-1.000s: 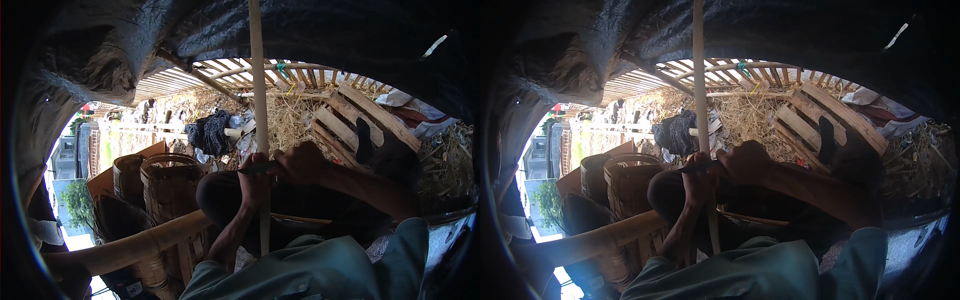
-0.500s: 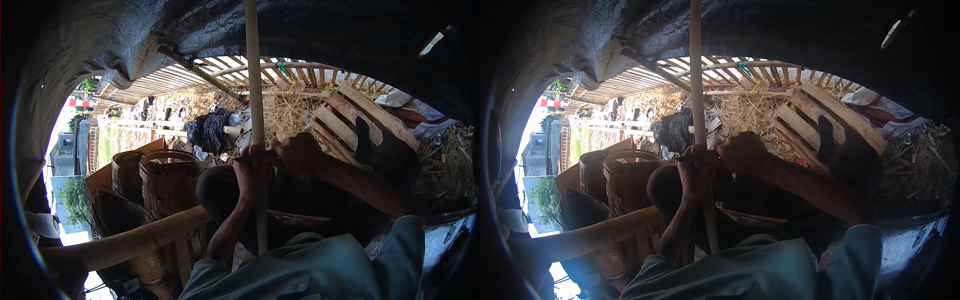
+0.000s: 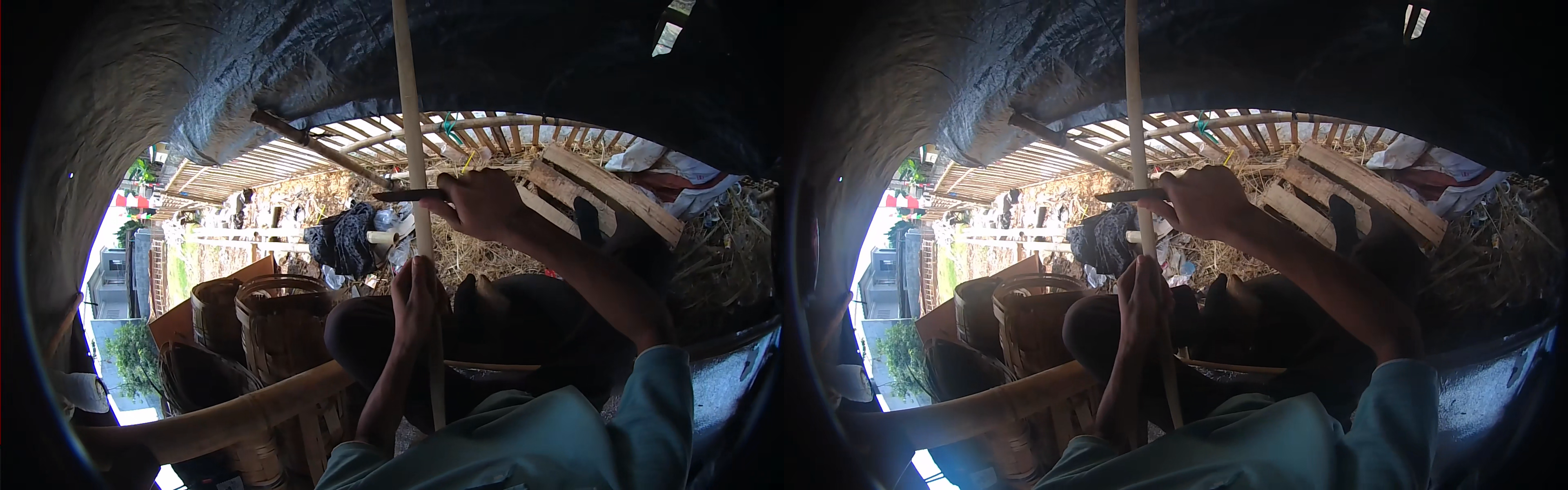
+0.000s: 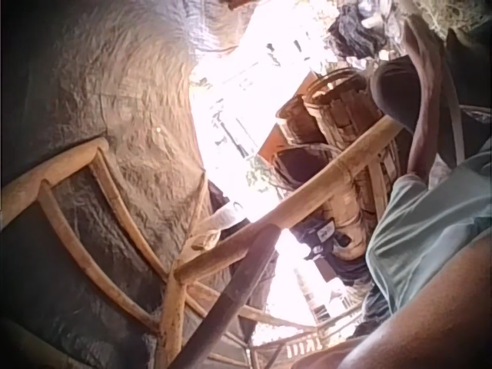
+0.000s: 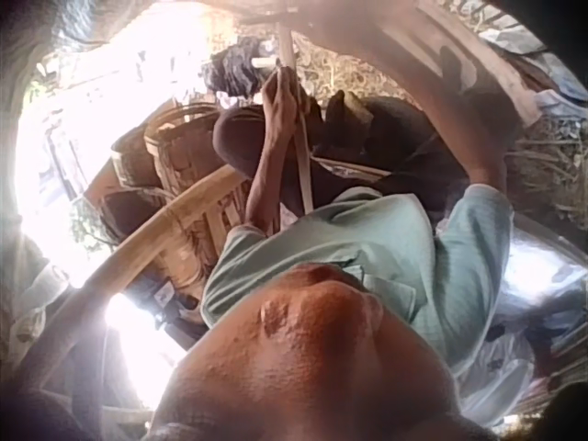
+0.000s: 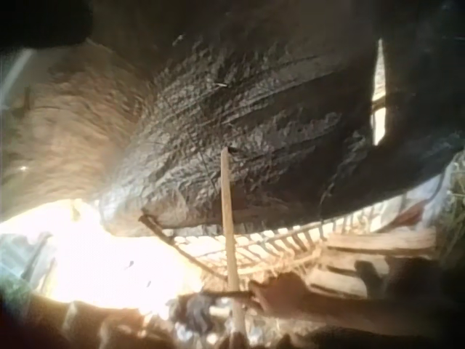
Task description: The person uses a knife to shave and smooth thin layers off a wooden strip by holding it against a vertical wooden pole.
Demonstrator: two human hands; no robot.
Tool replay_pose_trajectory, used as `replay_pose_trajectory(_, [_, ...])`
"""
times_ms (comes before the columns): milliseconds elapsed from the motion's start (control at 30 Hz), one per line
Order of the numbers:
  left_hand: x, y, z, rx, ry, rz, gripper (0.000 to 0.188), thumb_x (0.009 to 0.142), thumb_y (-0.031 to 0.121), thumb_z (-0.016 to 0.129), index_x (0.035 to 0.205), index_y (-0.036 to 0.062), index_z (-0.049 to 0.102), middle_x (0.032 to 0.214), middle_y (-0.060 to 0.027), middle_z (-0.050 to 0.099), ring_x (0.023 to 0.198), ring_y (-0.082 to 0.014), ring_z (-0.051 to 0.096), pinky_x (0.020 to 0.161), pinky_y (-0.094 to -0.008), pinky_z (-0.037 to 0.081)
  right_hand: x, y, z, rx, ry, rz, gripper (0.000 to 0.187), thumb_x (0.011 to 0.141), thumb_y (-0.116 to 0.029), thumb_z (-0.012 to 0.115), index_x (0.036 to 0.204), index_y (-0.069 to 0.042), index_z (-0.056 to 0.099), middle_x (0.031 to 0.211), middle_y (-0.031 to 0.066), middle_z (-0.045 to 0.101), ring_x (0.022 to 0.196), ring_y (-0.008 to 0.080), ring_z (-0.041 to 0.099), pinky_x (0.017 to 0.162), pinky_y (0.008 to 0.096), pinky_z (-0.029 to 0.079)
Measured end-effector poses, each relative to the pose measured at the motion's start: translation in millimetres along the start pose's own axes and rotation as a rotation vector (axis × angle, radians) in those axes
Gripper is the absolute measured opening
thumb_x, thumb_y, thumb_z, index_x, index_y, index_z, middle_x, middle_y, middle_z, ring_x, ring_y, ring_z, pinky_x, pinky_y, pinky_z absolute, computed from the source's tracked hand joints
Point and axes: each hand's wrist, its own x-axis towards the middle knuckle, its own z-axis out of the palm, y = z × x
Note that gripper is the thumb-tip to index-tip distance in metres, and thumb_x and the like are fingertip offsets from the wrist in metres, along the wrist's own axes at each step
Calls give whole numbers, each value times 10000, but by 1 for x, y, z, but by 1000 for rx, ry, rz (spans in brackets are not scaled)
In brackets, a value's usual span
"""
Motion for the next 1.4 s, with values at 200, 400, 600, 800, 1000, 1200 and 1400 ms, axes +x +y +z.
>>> replay_pose_trajectory(200, [1,8,-3,-42,-38,1,287,975,301,346,794,103,449,533,44,361,412,-33,360,351,-188,308,-9,-5,0,-14,-137,-28,470,879,-498,458,751,-60,568,453,59,511,426,228,572,443,361,476])
replay_pose_trajectory(400, [3,6,-9,-26,-44,-14,288,969,300,356,889,70,509,545,18,421,411,-45,392,353,-188,314,-23,-16,7,41,-251,-98,504,872,-528,444,775,-52,579,456,61,522,427,240,576,459,364,482])
replay_pose_trajectory(600, [11,4,-17,-50,-100,22,246,957,221,371,890,34,517,607,-9,497,471,-92,485,427,-225,394,-32,-22,13,124,-229,-139,540,859,-562,433,745,-56,583,468,83,527,428,257,577,449,372,484])
replay_pose_trajectory(800, [13,16,-9,-110,-77,60,239,967,230,367,874,49,492,585,6,466,453,-71,460,400,-201,367,-30,-21,15,130,-243,-136,542,854,-566,436,771,-58,606,471,89,528,432,261,580,446,375,486])
replay_pose_trajectory(1000, [10,-4,-12,108,-14,73,316,972,304,364,830,51,492,532,17,441,435,-47,437,379,-206,330,-38,-29,24,143,-226,-171,528,832,-569,469,762,-67,619,464,82,531,439,247,591,442,372,486])
replay_pose_trajectory(1200, [5,-2,-9,159,-31,136,304,978,325,341,821,90,451,537,43,414,415,-15,376,363,-167,286,-40,-30,22,91,-196,-152,565,822,-605,455,703,-73,605,447,92,520,426,250,588,432,373,483])
replay_pose_trajectory(1400, [9,-1,-12,193,31,182,325,967,310,384,798,54,493,520,21,437,416,-44,422,365,-208,302,-36,-33,31,20,-139,-157,605,822,-642,411,667,-80,574,412,77,490,383,234,564,399,359,465])
